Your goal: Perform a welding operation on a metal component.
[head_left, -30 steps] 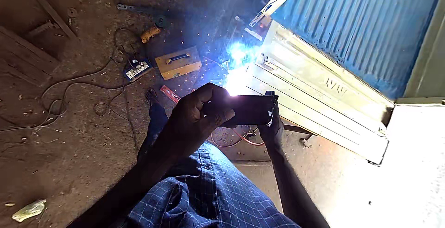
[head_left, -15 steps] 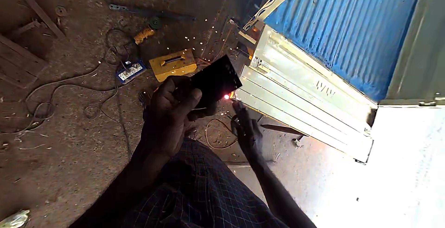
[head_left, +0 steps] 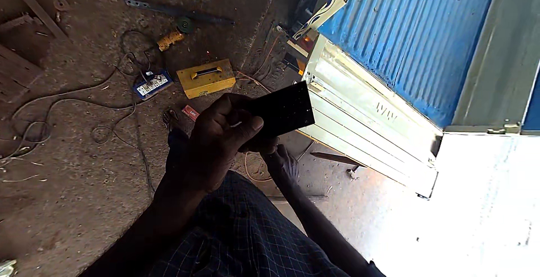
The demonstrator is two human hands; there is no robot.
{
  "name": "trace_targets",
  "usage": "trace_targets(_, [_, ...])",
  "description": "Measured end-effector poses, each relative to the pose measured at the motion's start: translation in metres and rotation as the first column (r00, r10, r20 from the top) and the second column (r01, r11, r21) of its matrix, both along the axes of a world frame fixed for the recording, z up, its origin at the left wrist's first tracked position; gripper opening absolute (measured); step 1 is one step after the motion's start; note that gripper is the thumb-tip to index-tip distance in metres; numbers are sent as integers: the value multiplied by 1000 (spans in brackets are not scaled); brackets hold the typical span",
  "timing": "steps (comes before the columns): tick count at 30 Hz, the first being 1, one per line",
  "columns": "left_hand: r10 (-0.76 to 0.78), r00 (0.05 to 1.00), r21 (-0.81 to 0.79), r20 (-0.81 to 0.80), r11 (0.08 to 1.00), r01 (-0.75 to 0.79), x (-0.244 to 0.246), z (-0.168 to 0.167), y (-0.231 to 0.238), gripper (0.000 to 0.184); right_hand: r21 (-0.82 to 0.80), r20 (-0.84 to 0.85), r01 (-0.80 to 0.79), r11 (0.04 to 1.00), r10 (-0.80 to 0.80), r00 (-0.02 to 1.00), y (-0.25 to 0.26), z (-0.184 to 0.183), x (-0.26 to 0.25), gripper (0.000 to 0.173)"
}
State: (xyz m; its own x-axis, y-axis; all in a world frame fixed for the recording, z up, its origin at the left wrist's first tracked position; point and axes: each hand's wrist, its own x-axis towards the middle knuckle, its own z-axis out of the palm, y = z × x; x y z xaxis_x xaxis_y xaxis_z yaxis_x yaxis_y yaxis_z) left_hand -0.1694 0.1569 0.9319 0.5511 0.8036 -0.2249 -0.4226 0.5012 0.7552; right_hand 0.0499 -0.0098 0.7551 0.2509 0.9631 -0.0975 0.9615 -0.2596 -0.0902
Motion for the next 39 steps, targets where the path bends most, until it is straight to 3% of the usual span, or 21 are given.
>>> trace_targets(2, [-49,999,23,2,999,49,1,3,1,27,-130,-66,57,990,-65,996,17,29,-9,31])
trace_targets(3, [-70,997,41,-10,997,71,1,5,1,27,-380,-132,114,918,-176,975,38,66,-17,35])
trace_targets(4, [-92,996,64,-19,994,93,1,6,0,26,-456,-137,118,882,-200,970,48,83,-21,35])
trace_targets(5, [-115,993,84,-24,990,117,1,6,0,25,-266,-81,81,961,-106,991,39,73,-23,33])
trace_targets(6, [-138,990,97,-30,985,140,0,5,0,26,87,56,-15,996,10,998,26,43,-18,33])
trace_targets(7, [-160,986,100,-38,982,163,0,5,-1,26,-255,-56,88,963,-106,993,39,78,-26,35])
trace_targets(8, [-182,982,96,-44,978,186,0,6,-2,26,-452,-98,148,880,-213,972,53,97,-29,37])
trace_targets(10, [-214,975,83,-53,972,218,-2,5,-3,26,-560,-124,222,798,-346,930,65,108,-32,37])
trace_targets(13, [-225,972,71,-63,971,229,-4,3,-4,25,-539,-115,232,810,-344,932,65,105,-32,31])
trace_targets(19, [-200,975,89,-96,974,209,-9,0,-3,25,-502,-109,152,851,-237,965,58,98,-34,42])
trace_targets(20, [-191,974,101,-117,974,203,-10,-1,-2,24,-369,-52,116,922,-145,988,45,82,-33,42])
trace_targets(21, [-180,974,118,-138,973,197,-11,-1,-1,21,-102,45,49,994,-44,998,30,55,-28,41])
trace_targets(22, [-173,976,126,-131,974,190,-11,-2,-1,21,-397,-34,107,911,-131,991,44,84,-33,40])
trace_targets(23, [-168,977,130,-128,974,185,-11,-2,-1,22,-543,-69,128,830,-196,978,56,100,-36,39])
trace_targets(24, [-163,978,134,-131,974,181,-11,-2,-1,23,-574,-85,137,807,-225,971,61,106,-38,37])
trace_targets(29, [-169,975,146,-143,971,189,-13,0,0,21,-611,-70,145,778,-236,969,59,101,-40,40])
trace_targets(31, [-173,977,132,-123,973,189,-14,-1,-1,23,-304,-16,95,948,-105,994,33,68,-36,40])
trace_targets(33, [-168,981,112,-102,977,179,-14,-2,-1,24,-606,-102,128,785,-236,966,60,100,-42,42])
trace_targets(39, [-152,984,110,-94,981,162,-15,-6,0,24,-647,-99,146,748,-273,957,70,103,-48,42])
